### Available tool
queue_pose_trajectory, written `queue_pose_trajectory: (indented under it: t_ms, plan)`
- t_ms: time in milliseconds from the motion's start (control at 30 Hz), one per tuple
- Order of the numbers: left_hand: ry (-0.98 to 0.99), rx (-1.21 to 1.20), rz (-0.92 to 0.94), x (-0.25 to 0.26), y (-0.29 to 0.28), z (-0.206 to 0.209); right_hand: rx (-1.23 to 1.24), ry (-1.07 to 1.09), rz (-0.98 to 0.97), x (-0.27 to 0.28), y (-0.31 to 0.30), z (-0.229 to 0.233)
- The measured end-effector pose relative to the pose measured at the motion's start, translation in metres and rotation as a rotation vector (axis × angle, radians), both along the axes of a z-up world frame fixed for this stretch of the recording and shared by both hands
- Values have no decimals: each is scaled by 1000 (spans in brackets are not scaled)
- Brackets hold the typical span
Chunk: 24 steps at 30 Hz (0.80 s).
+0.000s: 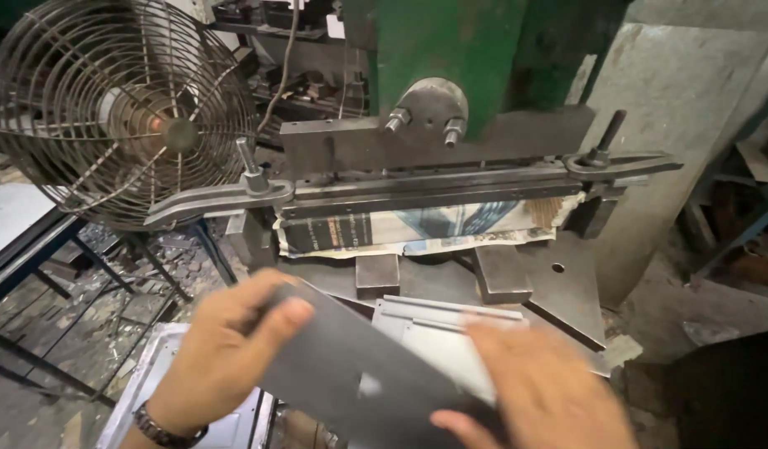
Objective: Using a manual bending machine to shape metal enclosure panels.
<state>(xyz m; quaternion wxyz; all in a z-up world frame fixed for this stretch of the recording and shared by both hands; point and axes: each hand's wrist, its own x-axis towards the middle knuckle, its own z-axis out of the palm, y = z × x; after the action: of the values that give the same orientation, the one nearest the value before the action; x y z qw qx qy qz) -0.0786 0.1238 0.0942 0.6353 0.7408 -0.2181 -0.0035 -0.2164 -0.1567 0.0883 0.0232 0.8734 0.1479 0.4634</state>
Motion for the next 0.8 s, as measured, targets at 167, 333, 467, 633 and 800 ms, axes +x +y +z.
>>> queue_pose_trajectory:
  t_ms: [167, 333, 467, 633, 800]
  plan:
    - [-594, 319, 27, -17, -45, 14, 994, 1245, -39, 19, -11, -78]
    - [-410, 119, 227, 25, -67, -80, 1631, 987, -8, 54, -45, -51]
    - [354, -207, 61, 34, -96, -96, 1875, 934, 48, 101, -98, -43]
    - [337, -248, 141, 94, -148, -122, 1893, 934, 109, 163, -148, -48]
    - [262, -232, 176, 104, -160, -105, 1882, 1075, 135, 189, -170, -57]
